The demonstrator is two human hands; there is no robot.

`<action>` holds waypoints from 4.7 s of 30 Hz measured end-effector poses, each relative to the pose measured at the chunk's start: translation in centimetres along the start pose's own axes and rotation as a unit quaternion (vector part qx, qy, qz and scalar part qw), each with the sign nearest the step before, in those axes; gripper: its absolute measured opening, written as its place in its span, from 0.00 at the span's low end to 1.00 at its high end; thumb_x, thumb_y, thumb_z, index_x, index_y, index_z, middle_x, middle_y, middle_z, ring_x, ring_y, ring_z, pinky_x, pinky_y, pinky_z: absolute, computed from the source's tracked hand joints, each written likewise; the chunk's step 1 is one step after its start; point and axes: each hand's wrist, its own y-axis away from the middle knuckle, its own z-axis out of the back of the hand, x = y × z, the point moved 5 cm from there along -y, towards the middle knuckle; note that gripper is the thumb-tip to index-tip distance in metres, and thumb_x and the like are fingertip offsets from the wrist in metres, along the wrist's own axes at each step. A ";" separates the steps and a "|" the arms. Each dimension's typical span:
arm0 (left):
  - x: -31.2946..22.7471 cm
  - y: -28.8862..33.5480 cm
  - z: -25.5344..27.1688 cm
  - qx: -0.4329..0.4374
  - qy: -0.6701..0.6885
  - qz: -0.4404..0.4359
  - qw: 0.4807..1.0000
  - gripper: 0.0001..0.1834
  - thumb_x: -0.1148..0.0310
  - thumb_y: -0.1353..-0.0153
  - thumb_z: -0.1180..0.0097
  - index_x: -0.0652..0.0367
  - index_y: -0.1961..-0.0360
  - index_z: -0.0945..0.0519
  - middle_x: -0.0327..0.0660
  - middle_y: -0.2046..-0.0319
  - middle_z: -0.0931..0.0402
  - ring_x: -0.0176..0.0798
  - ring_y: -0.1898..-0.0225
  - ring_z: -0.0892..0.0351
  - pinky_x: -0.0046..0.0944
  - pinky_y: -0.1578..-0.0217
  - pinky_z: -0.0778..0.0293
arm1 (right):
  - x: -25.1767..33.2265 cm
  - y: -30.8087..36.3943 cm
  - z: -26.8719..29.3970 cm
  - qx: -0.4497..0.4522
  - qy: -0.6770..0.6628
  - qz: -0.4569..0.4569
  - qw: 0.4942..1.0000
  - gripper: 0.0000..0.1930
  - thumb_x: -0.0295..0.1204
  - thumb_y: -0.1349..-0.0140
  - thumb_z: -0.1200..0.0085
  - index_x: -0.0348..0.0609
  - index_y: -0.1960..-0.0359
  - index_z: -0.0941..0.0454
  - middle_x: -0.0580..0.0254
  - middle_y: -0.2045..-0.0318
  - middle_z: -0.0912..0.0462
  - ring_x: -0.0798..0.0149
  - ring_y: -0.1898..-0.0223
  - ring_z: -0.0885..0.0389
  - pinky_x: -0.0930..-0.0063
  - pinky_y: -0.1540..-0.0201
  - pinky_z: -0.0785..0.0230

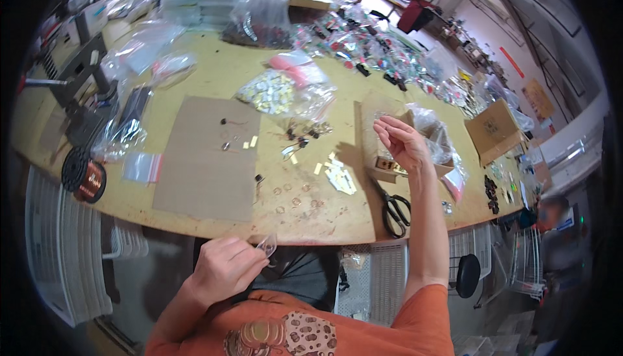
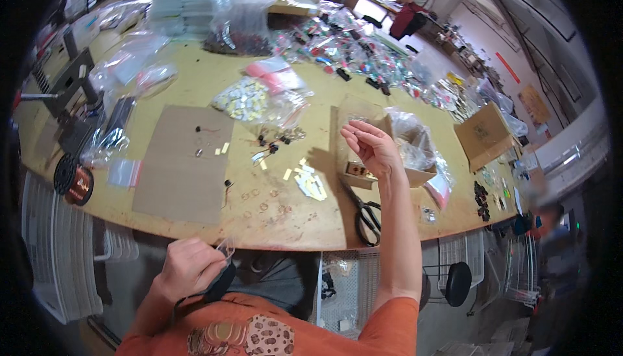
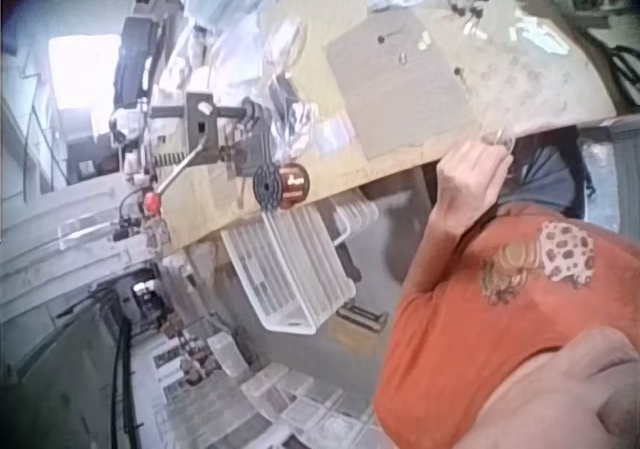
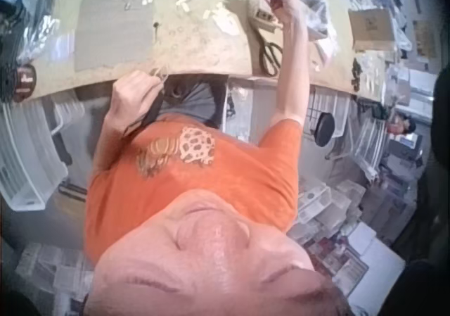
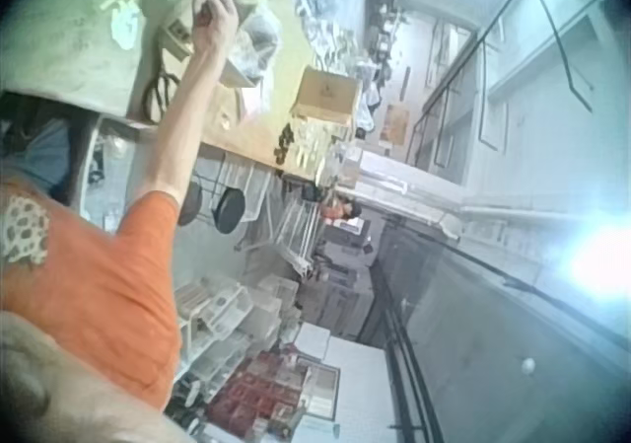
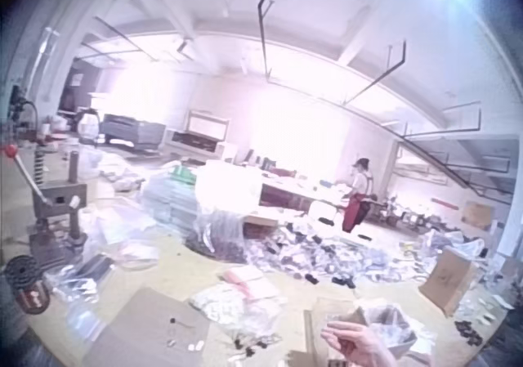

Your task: The person sits at a cluttered workbench and repeatedly picks small electronic components, places them into tiny plastic bags, and sets the bags aside. They handle components and bags one at a time, occasionally reaching for new items from nearby piles.

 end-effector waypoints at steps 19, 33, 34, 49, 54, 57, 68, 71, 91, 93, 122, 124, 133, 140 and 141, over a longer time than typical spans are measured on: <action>0.5 1.2 -2.0 -0.018 -0.092 -0.065 0.993 0.07 0.69 0.53 0.37 0.54 0.72 0.22 0.34 0.79 0.32 0.37 0.76 0.28 0.37 0.76 0.30 | -9.4 17.9 -16.6 0.222 -0.025 -0.288 0.931 0.28 0.43 0.26 0.61 0.24 0.40 0.36 0.38 0.40 0.31 0.48 0.37 0.31 0.60 0.35 0.36; 0.7 1.6 -2.1 -0.026 -0.087 -0.061 0.994 0.07 0.70 0.54 0.37 0.53 0.72 0.21 0.33 0.78 0.31 0.37 0.76 0.27 0.36 0.75 0.29 | -10.1 18.5 -17.0 0.235 0.060 -0.277 0.930 0.30 0.45 0.27 0.61 0.28 0.37 0.38 0.43 0.38 0.33 0.52 0.35 0.34 0.59 0.32 0.41; 0.7 1.7 -2.1 -0.029 -0.084 -0.060 0.994 0.07 0.70 0.54 0.37 0.53 0.72 0.21 0.33 0.78 0.31 0.37 0.76 0.27 0.36 0.75 0.29 | -10.2 18.6 -17.1 0.235 0.061 -0.277 0.930 0.30 0.45 0.27 0.61 0.27 0.37 0.38 0.43 0.38 0.33 0.52 0.35 0.34 0.59 0.33 0.41; 0.7 0.7 -0.4 -0.017 -0.064 -0.012 0.998 0.09 0.77 0.58 0.33 0.58 0.74 0.21 0.40 0.79 0.25 0.45 0.77 0.26 0.42 0.76 0.32 | -11.4 17.3 -14.1 0.237 0.299 -0.065 0.922 0.06 0.23 0.33 0.49 0.38 0.57 0.21 0.69 0.64 0.19 0.74 0.63 0.22 0.78 0.57 0.28; 1.3 0.9 0.6 -0.048 -0.059 -0.017 0.997 0.09 0.78 0.56 0.34 0.58 0.73 0.21 0.40 0.80 0.25 0.45 0.79 0.26 0.41 0.77 0.32 | -10.3 12.0 -5.5 0.003 0.530 0.138 0.836 0.05 0.24 0.38 0.45 0.36 0.63 0.21 0.65 0.71 0.18 0.75 0.67 0.22 0.80 0.62 0.29; 1.3 0.9 1.0 -0.057 -0.051 -0.016 0.997 0.09 0.77 0.56 0.33 0.57 0.73 0.21 0.40 0.80 0.24 0.45 0.79 0.26 0.41 0.76 0.32 | -9.7 9.9 -0.4 -0.117 0.502 0.143 0.845 0.05 0.25 0.42 0.44 0.36 0.67 0.21 0.55 0.74 0.18 0.66 0.71 0.19 0.73 0.65 0.27; 1.7 1.1 0.8 -0.041 -0.046 0.005 0.998 0.10 0.76 0.56 0.32 0.56 0.73 0.21 0.40 0.79 0.25 0.45 0.78 0.25 0.41 0.77 0.31 | -9.9 7.0 -1.0 -0.128 0.615 0.130 0.767 0.08 0.30 0.46 0.40 0.37 0.70 0.22 0.49 0.71 0.19 0.49 0.65 0.20 0.60 0.60 0.28; 1.9 1.2 0.8 -0.050 -0.051 -0.011 0.997 0.11 0.74 0.56 0.31 0.55 0.72 0.21 0.37 0.78 0.26 0.42 0.76 0.24 0.40 0.76 0.28 | -9.5 7.2 -1.3 -0.120 0.625 0.116 0.763 0.08 0.30 0.46 0.40 0.37 0.71 0.22 0.49 0.71 0.19 0.49 0.65 0.20 0.60 0.59 0.28; 8.2 1.7 1.6 -0.198 -0.019 0.035 0.979 0.10 0.81 0.54 0.37 0.56 0.73 0.24 0.40 0.81 0.28 0.44 0.80 0.28 0.39 0.80 0.34 | -7.7 -8.0 -9.9 0.013 0.611 0.296 0.734 0.10 0.22 0.43 0.48 0.40 0.60 0.18 0.48 0.67 0.18 0.47 0.62 0.19 0.60 0.59 0.28; 8.5 1.8 1.2 -0.181 -0.019 0.030 0.983 0.10 0.81 0.54 0.37 0.56 0.73 0.25 0.40 0.80 0.28 0.45 0.80 0.28 0.40 0.79 0.34 | -8.6 -10.2 -9.8 0.056 0.642 0.206 0.737 0.13 0.21 0.44 0.47 0.43 0.57 0.18 0.48 0.66 0.17 0.49 0.62 0.18 0.63 0.57 0.27; 8.6 3.8 0.3 -0.175 -0.128 -0.081 0.973 0.09 0.80 0.49 0.40 0.57 0.67 0.24 0.41 0.76 0.25 0.44 0.80 0.28 0.41 0.77 0.32 | -7.2 -11.0 -18.8 0.192 0.132 0.307 0.923 0.15 0.37 0.31 0.54 0.43 0.51 0.21 0.61 0.56 0.19 0.65 0.52 0.23 0.70 0.47 0.32; 8.0 2.7 0.2 -0.183 -0.104 -0.091 0.973 0.11 0.80 0.50 0.39 0.57 0.66 0.24 0.39 0.78 0.26 0.43 0.82 0.29 0.38 0.79 0.34 | -9.6 -12.0 -13.1 0.041 0.421 0.287 0.859 0.15 0.31 0.43 0.41 0.40 0.55 0.20 0.58 0.60 0.17 0.67 0.58 0.20 0.70 0.54 0.28; 7.8 2.4 0.4 -0.184 -0.080 -0.072 0.977 0.12 0.80 0.51 0.37 0.56 0.67 0.25 0.36 0.82 0.30 0.39 0.83 0.32 0.37 0.81 0.38 | -3.9 -0.9 -6.8 -0.054 0.442 0.122 0.887 0.07 0.26 0.43 0.40 0.34 0.66 0.18 0.62 0.72 0.16 0.72 0.71 0.21 0.78 0.68 0.29; 7.7 2.3 0.4 -0.180 -0.080 -0.069 0.978 0.13 0.80 0.52 0.36 0.55 0.67 0.25 0.36 0.82 0.30 0.40 0.83 0.31 0.37 0.81 0.38 | -9.8 6.9 -1.1 -0.099 0.465 0.091 0.875 0.06 0.23 0.43 0.39 0.34 0.66 0.21 0.65 0.73 0.17 0.76 0.71 0.22 0.80 0.68 0.29; 7.7 2.3 0.3 -0.174 -0.077 -0.067 0.979 0.13 0.80 0.52 0.36 0.55 0.67 0.25 0.36 0.82 0.30 0.40 0.83 0.31 0.37 0.81 0.38 | -10.5 6.9 -0.5 -0.107 0.456 0.067 0.881 0.06 0.23 0.43 0.39 0.33 0.66 0.21 0.64 0.74 0.17 0.75 0.72 0.22 0.79 0.69 0.29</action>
